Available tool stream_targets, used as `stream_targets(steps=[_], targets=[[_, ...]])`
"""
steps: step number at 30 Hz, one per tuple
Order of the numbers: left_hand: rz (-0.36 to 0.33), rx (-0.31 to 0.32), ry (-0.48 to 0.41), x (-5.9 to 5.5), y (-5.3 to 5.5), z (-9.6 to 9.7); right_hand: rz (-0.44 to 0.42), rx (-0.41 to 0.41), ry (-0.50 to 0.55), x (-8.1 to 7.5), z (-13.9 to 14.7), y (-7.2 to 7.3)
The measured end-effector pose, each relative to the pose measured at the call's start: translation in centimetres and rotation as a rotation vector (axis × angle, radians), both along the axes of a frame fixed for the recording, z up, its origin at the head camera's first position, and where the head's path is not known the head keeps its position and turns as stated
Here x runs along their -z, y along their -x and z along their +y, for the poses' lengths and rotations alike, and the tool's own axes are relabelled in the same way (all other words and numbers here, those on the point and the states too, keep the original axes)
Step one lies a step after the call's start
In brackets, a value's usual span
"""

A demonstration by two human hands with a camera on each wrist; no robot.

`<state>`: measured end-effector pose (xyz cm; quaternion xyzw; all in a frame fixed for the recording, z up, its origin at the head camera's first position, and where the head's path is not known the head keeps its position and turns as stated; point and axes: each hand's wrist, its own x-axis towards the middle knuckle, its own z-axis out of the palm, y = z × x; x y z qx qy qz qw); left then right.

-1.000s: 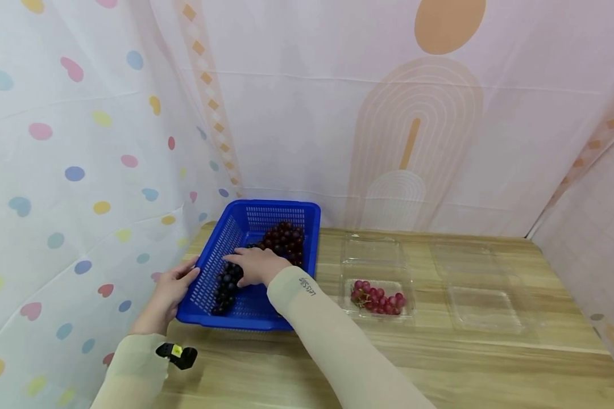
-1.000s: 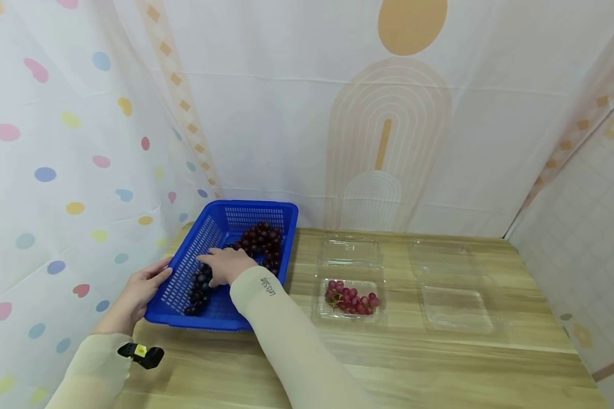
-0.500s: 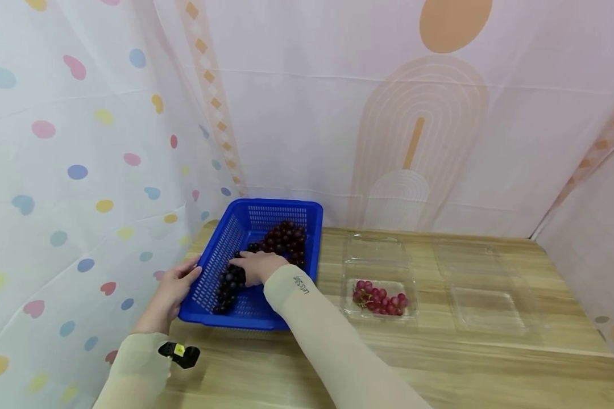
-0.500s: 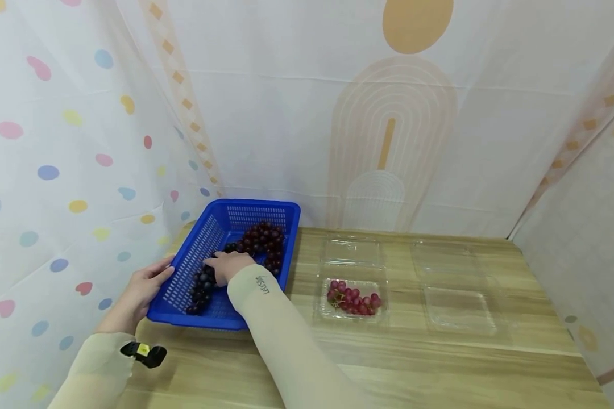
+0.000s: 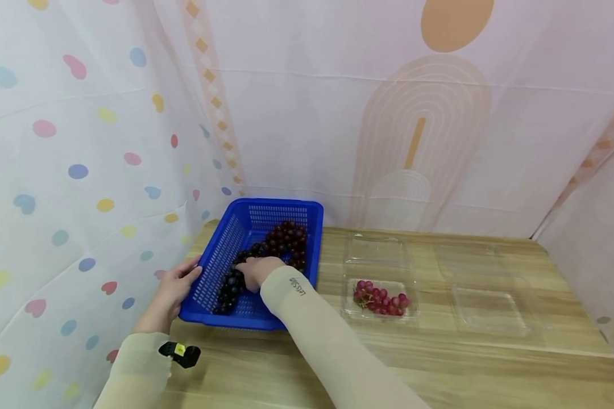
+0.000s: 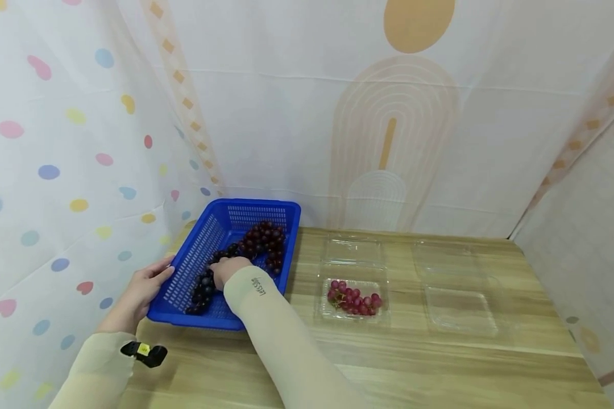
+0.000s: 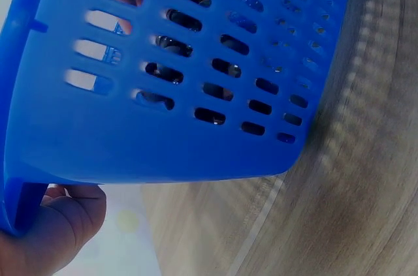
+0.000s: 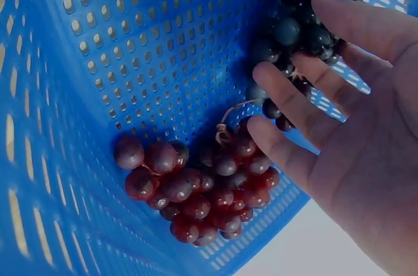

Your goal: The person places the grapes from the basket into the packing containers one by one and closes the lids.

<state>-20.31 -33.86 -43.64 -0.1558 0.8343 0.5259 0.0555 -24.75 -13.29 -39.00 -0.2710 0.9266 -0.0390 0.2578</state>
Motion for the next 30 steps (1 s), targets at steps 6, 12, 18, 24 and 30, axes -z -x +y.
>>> stream_targets(steps=[6, 12, 18, 24, 30], targets=[[-0.008, -0.012, -0.014, 0.0, 0.0, -0.1, 0.066, -0.065, 0.05, 0.1, -0.1, 0.3], [-0.012, -0.016, -0.023, 0.0, 0.0, -0.1, 0.085, -0.111, -0.035, 0.0, -1.0, -0.6], [-0.005, -0.009, -0.027, 0.1, 0.1, -0.1, 0.218, -0.201, -0.192, -0.4, -1.5, -2.1], [0.003, -0.018, -0.019, 0.1, 0.2, -0.1, 0.316, -0.261, -0.25, -0.3, -1.3, -2.8], [0.006, -0.019, -0.014, 0.1, 0.1, 0.0, 0.277, -0.271, -0.263, 0.1, -1.8, -3.0]])
